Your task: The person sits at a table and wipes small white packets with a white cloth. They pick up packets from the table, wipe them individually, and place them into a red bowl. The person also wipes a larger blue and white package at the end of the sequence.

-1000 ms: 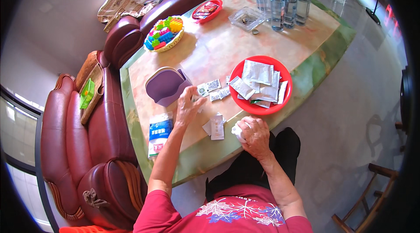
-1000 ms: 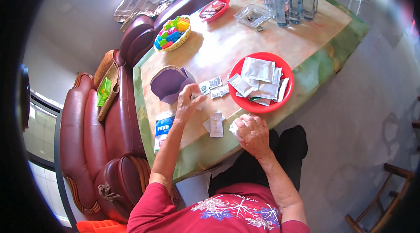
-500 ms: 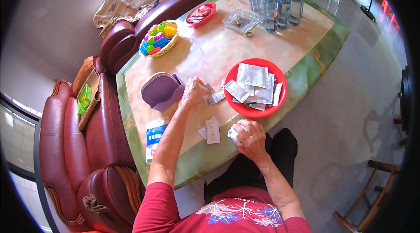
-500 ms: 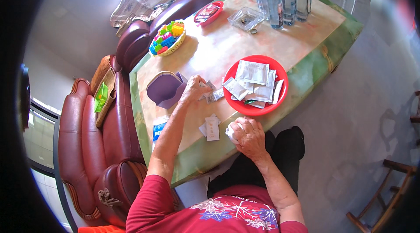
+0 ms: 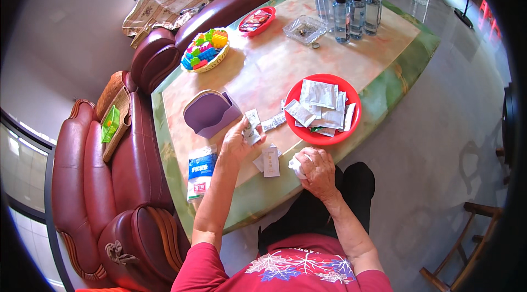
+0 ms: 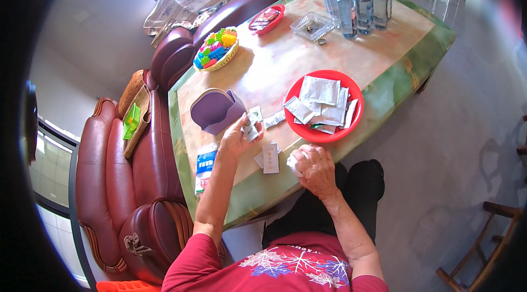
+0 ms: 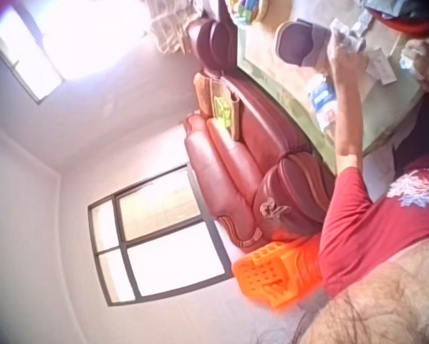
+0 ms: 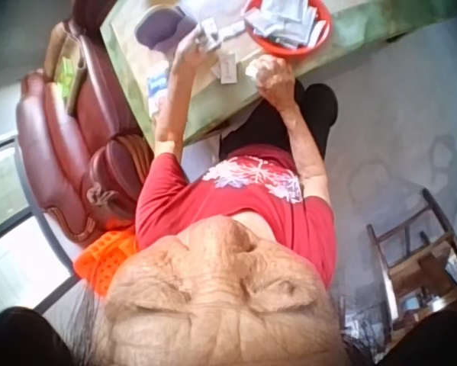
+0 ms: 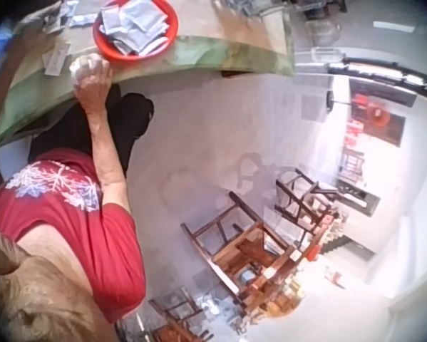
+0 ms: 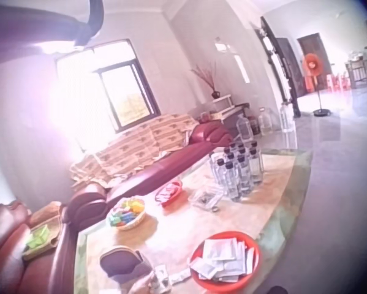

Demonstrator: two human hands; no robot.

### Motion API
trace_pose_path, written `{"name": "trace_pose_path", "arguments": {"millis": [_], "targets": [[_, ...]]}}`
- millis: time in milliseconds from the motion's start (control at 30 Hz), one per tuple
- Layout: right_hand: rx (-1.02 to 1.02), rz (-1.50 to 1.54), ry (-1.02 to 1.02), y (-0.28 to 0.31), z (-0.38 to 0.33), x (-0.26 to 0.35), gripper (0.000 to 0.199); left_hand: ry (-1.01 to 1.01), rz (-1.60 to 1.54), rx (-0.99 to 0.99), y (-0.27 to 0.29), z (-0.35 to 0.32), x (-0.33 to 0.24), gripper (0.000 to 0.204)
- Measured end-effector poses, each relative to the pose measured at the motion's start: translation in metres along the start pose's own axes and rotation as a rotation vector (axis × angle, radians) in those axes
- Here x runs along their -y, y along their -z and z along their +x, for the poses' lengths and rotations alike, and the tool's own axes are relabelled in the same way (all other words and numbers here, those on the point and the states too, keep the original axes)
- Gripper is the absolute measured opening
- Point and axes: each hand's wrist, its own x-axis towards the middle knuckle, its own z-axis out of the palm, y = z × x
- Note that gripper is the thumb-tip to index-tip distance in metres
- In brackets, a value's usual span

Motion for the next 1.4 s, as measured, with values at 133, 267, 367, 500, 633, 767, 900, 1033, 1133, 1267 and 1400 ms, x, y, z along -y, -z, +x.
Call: {"name": "trace_pose_path", "arguments": {"millis": [133,267,367,500,633,767,900,1033,1133,1267,1400], "targets": [[-0.047,0.148,-0.099,-0.003,0.0,-0.002,0.044,0.04,-0.067,0.187,-0.006,-0.021,0.023,0.029],[-0.244,0.477,-0.289,0.018,0.028,0.023,0.045,-0.121,0.054,0.276,-0.027,-0.048,0.057,0.028],[-0.185,0.374,-0.022,0.013,0.038,0.039,0.041,-0.175,-0.057,0.37,-0.016,-0.046,0.092,0.03],[-0.152,0.197,0.043,0.001,0.037,0.045,0.033,-0.113,-0.242,0.576,-0.013,-0.064,0.114,0.029],[-0.118,0.113,0.065,0.004,0.045,0.035,0.031,-0.083,-0.238,0.405,-0.017,-0.075,0.119,0.03],[-0.077,0.004,0.081,0.002,0.048,0.015,0.032,-0.004,-0.233,0.46,-0.028,-0.091,0.119,0.031],[0.004,0.04,0.078,0.01,0.032,0.027,0.039,0.005,-0.313,0.23,-0.025,-0.08,0.123,0.031],[0.125,0.09,0.128,0.029,0.001,0.037,0.041,-0.03,-0.22,0.259,-0.023,-0.077,0.124,0.034],[0.148,0.282,0.103,0.045,-0.005,0.042,0.036,-0.111,-0.136,0.259,-0.036,-0.092,0.109,0.033],[-0.033,0.463,-0.051,0.068,0.019,0.043,0.036,-0.167,-0.091,0.284,-0.044,-0.1,0.105,0.033],[-0.028,0.235,0.108,0.035,0.041,0.035,0.045,-0.117,-0.14,0.318,-0.035,-0.097,0.123,0.031]]}}
